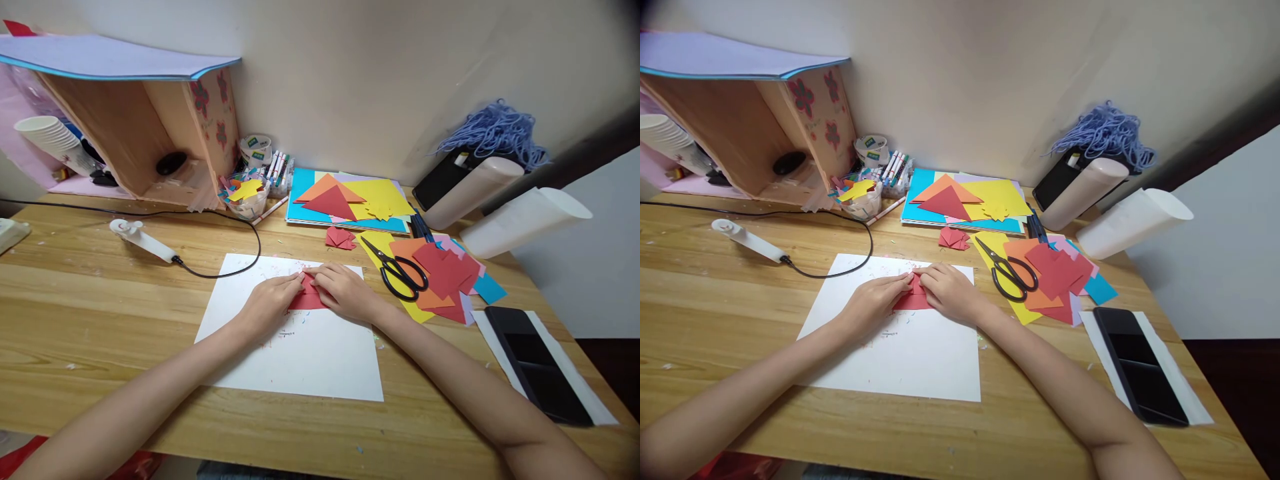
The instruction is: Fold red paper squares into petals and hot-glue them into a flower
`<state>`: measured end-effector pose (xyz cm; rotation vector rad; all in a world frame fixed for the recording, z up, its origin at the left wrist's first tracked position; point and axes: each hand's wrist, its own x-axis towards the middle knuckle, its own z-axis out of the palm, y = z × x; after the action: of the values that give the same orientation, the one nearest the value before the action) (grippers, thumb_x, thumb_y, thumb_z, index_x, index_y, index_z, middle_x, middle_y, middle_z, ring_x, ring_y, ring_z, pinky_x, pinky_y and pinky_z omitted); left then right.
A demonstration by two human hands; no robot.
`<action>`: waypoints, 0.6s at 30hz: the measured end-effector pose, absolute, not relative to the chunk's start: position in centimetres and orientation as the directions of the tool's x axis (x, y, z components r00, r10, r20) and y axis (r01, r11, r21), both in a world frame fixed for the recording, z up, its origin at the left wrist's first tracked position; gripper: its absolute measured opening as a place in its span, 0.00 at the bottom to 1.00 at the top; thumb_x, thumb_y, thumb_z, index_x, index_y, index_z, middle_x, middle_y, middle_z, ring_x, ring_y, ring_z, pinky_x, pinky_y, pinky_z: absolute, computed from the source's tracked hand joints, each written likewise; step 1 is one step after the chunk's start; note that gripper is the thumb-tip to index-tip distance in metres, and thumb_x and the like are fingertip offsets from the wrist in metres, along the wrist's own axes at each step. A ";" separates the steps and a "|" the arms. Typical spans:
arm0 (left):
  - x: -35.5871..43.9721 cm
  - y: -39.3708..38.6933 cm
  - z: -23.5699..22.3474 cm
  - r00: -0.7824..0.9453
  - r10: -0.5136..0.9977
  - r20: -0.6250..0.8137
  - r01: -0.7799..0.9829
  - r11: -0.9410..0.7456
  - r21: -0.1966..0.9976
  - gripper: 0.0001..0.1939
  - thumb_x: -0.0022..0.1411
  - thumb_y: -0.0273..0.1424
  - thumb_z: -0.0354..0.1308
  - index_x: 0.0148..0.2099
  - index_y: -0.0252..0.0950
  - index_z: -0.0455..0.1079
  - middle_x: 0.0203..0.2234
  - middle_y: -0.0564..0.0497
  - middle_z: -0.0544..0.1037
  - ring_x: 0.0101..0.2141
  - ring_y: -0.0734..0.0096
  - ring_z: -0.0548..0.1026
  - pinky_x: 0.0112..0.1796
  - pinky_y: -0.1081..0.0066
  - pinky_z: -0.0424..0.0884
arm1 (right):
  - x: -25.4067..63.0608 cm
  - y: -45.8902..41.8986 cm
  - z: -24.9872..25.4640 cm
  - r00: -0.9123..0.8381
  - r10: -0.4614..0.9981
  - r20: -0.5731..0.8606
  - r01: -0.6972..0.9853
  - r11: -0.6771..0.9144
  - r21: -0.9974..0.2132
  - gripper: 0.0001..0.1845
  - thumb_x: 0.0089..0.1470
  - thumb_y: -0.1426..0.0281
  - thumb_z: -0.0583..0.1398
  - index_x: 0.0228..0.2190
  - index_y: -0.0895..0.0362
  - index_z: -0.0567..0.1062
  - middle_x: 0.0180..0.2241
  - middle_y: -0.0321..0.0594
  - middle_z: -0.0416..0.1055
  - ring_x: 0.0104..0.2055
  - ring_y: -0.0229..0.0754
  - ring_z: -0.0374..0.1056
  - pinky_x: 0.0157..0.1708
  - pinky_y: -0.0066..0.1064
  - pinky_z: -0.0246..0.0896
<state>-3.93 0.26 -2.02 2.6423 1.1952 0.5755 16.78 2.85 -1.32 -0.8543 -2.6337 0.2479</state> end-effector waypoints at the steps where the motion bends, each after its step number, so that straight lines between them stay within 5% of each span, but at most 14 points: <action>1: -4.0 0.3 -2.0 0.600 0.754 0.266 0.680 -0.656 0.327 0.17 0.56 0.19 0.47 0.48 0.34 0.63 0.49 0.43 0.70 0.47 0.64 0.70 0.44 0.65 0.70 | 16.8 2.9 -1.4 -0.751 0.599 0.279 0.535 0.799 -0.274 0.10 0.53 0.76 0.52 0.37 0.58 0.68 0.45 0.46 0.69 0.45 0.46 0.62 0.43 0.40 0.61; 18: -4.0 0.2 -2.1 0.626 0.723 0.293 0.675 -0.690 0.259 0.17 0.54 0.17 0.47 0.45 0.32 0.64 0.49 0.42 0.70 0.45 0.65 0.72 0.41 0.67 0.71 | 16.6 2.8 -1.3 -0.745 0.616 0.256 0.549 0.784 -0.290 0.10 0.53 0.76 0.50 0.38 0.59 0.67 0.40 0.47 0.69 0.44 0.46 0.62 0.41 0.40 0.60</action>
<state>-4.04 0.24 -2.06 2.7193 1.1746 0.5740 16.57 2.84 -1.32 -0.8902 -2.6375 0.2791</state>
